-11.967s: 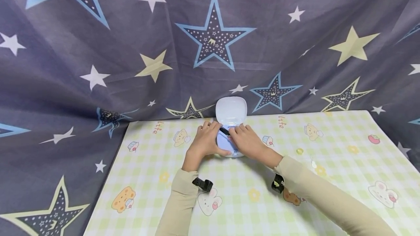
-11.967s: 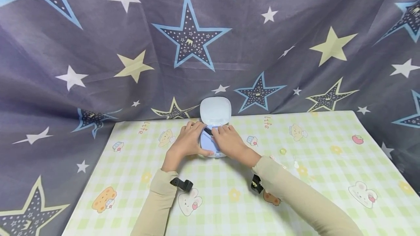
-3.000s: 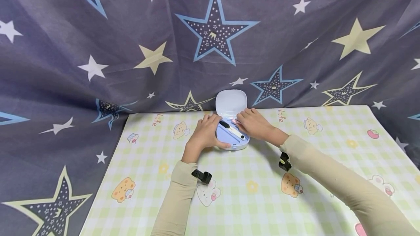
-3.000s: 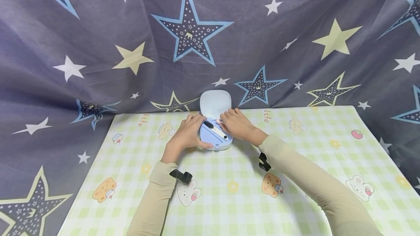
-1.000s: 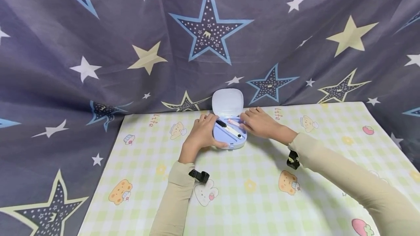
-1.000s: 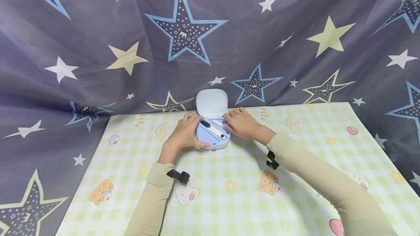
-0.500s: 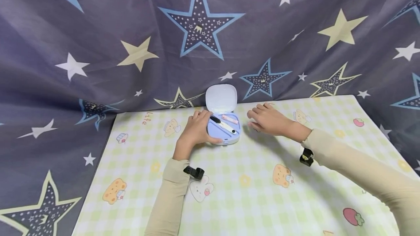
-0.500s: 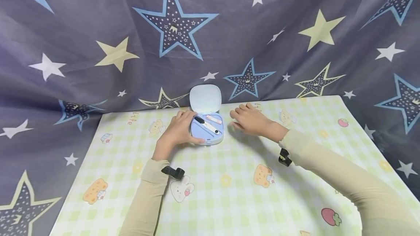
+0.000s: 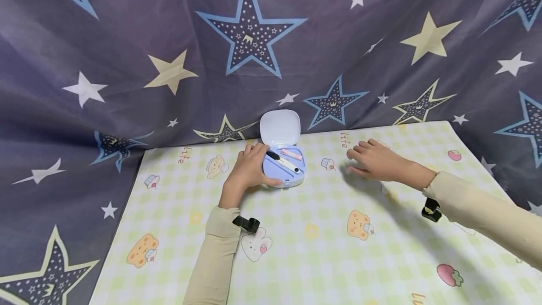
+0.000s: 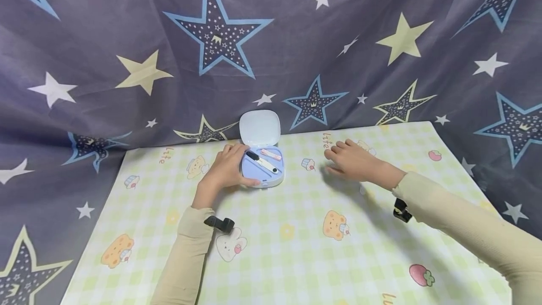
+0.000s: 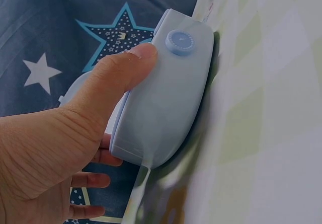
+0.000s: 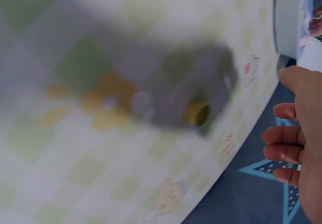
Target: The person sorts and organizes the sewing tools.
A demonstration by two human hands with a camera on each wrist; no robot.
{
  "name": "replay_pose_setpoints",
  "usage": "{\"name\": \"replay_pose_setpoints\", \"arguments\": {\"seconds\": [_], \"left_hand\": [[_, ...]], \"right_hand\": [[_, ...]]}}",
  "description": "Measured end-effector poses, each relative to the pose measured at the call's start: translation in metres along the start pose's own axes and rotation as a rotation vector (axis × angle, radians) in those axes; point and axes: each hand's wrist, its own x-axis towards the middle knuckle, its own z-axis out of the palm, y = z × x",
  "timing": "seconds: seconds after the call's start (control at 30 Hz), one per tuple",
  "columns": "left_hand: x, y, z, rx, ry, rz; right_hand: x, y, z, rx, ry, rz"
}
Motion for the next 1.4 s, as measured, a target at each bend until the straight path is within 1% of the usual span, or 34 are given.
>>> {"name": "replay_pose_setpoints", "arguments": {"seconds": [0.2, 0.37, 0.63, 1.0, 1.4], "left_hand": [[-0.001, 0.000, 0.002, 0.009, -0.005, 0.000], [-0.001, -0.001, 0.001, 0.018, 0.011, 0.006], [-0.001, -0.001, -0.001, 0.019, 0.015, 0.005], [-0.002, 0.000, -0.001, 0.019, 0.022, 0.012], [-0.002, -0.001, 0.000, 0.029, 0.009, 0.004]], "right_hand": [[-0.024, 0.002, 0.006, -0.018, -0.081, -0.019], [-0.031, 0.004, 0.012, -0.011, -0.131, -0.004], [-0.034, 0.006, 0.018, -0.028, -0.133, -0.013], [-0.036, 0.006, 0.019, -0.057, -0.142, -0.023], [-0.032, 0.007, 0.026, -0.068, -0.112, -0.037]]}}
